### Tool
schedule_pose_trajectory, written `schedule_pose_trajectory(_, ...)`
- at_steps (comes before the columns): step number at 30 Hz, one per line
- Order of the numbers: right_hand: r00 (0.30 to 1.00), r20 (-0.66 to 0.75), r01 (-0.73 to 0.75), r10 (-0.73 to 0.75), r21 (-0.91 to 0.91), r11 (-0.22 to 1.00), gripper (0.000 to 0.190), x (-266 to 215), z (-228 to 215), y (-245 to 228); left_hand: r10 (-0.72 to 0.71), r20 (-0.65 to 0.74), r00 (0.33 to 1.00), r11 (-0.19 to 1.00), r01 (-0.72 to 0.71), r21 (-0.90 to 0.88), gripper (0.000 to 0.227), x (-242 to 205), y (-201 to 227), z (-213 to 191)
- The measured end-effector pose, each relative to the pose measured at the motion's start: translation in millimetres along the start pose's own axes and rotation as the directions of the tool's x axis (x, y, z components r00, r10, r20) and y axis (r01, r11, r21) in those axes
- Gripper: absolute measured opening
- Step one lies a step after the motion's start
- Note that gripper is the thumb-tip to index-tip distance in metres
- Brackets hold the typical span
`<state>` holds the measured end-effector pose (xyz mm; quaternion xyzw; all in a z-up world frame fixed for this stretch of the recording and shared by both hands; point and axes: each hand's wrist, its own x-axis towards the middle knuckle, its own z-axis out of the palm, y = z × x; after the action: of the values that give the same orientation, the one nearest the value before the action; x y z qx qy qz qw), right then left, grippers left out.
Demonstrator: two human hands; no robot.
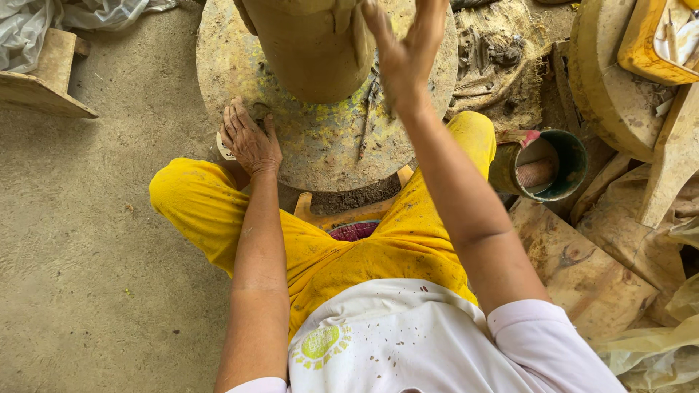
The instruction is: The person shapes a tall clay cylinder on a spinning pottery wheel by hand, using their fingers and a sponge to smooth and refine the walls while adding water from a small container.
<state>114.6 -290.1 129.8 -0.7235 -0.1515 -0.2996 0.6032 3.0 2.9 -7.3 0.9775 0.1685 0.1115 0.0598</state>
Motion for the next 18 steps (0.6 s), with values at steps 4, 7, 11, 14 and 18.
schedule_pose_trajectory(4,0.971,0.085,0.239,-0.224,-0.406,0.882,0.074,-43,21,-28,-0.041,-0.008,0.999,0.999,0.041,0.011,0.072,-9,5,3)
schedule_pose_trajectory(7,0.955,0.189,0.295,-0.227,-0.567,0.769,0.091,-45,34,-47,-0.092,-0.011,0.996,0.996,0.092,0.016,0.074,-17,17,0)
schedule_pose_trajectory(11,0.963,0.183,0.268,-0.196,-0.639,0.721,0.091,-39,53,-56,-0.136,-0.051,0.989,0.99,0.137,0.017,0.072,-34,31,-7)
schedule_pose_trajectory(14,0.964,0.183,0.265,-0.192,-0.623,0.736,0.091,-49,63,-49,-0.152,-0.066,0.986,0.988,0.152,-0.001,0.073,-49,43,-9)
schedule_pose_trajectory(18,0.981,0.072,0.19,-0.18,-0.54,0.82,0.084,-43,64,-28,-0.12,-0.079,0.99,0.988,0.111,-0.108,0.076,-69,57,-9)
